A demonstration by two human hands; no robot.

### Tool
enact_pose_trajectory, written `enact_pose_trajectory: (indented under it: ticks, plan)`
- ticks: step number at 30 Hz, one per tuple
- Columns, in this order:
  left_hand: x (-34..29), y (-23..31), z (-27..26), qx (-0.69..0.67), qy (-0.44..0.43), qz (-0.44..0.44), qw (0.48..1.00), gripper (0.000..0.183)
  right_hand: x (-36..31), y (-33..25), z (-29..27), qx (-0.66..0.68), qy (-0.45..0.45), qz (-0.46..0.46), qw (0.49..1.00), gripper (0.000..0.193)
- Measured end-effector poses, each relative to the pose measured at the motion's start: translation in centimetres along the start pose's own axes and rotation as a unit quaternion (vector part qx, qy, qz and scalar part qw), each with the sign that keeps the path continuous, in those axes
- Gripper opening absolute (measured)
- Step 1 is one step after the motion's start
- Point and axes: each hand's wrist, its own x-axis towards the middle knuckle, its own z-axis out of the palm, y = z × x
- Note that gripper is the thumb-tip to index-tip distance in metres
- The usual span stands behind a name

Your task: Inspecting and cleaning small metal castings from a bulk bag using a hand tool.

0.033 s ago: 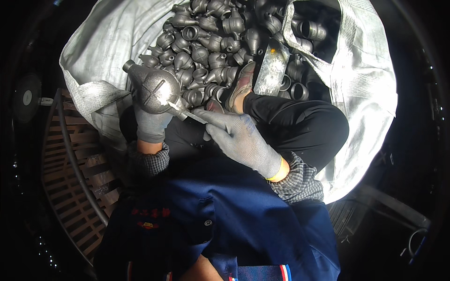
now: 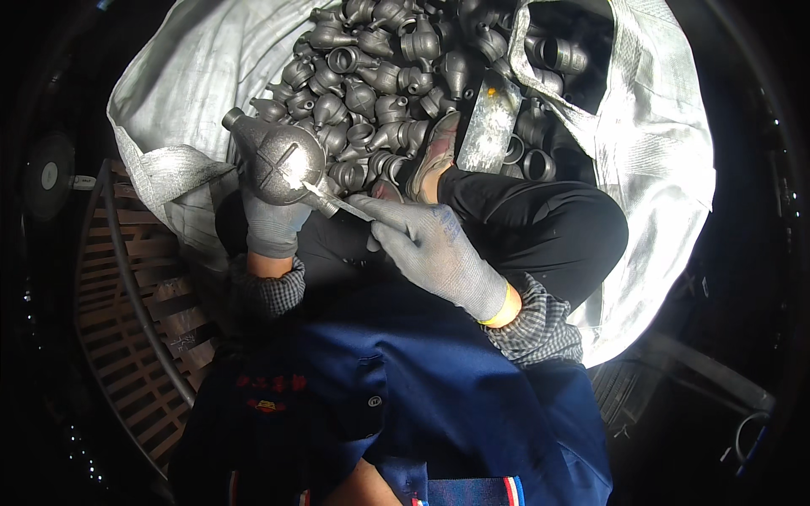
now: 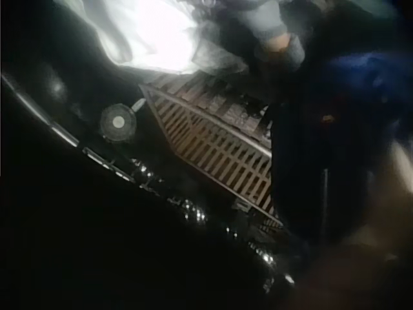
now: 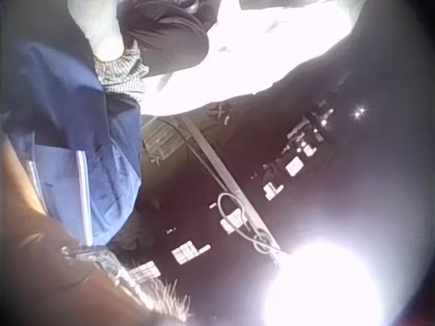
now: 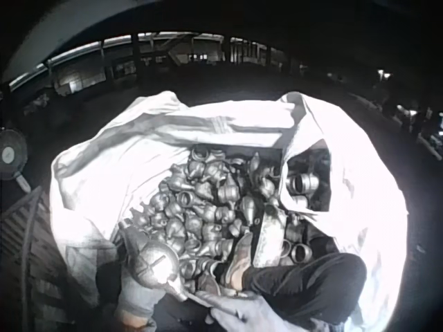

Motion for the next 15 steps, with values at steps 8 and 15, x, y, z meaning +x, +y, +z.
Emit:
enact_pose_trajectory:
  ticks: [8,15]
  plan:
    - [-0.7,-0.3,0.0,-0.001,-0.036,-0.014,0.999,0.058,0.5,0.2,-1.2,-0.2,0.1,-0.159,0.962,0.036]
    - [-0.8,-0.6,1.4,-0.018,0.033,-0.027,0.999,0.051,1.5,-0.8,-2.4,-0.351,0.094,-0.202,0.91,0.039]
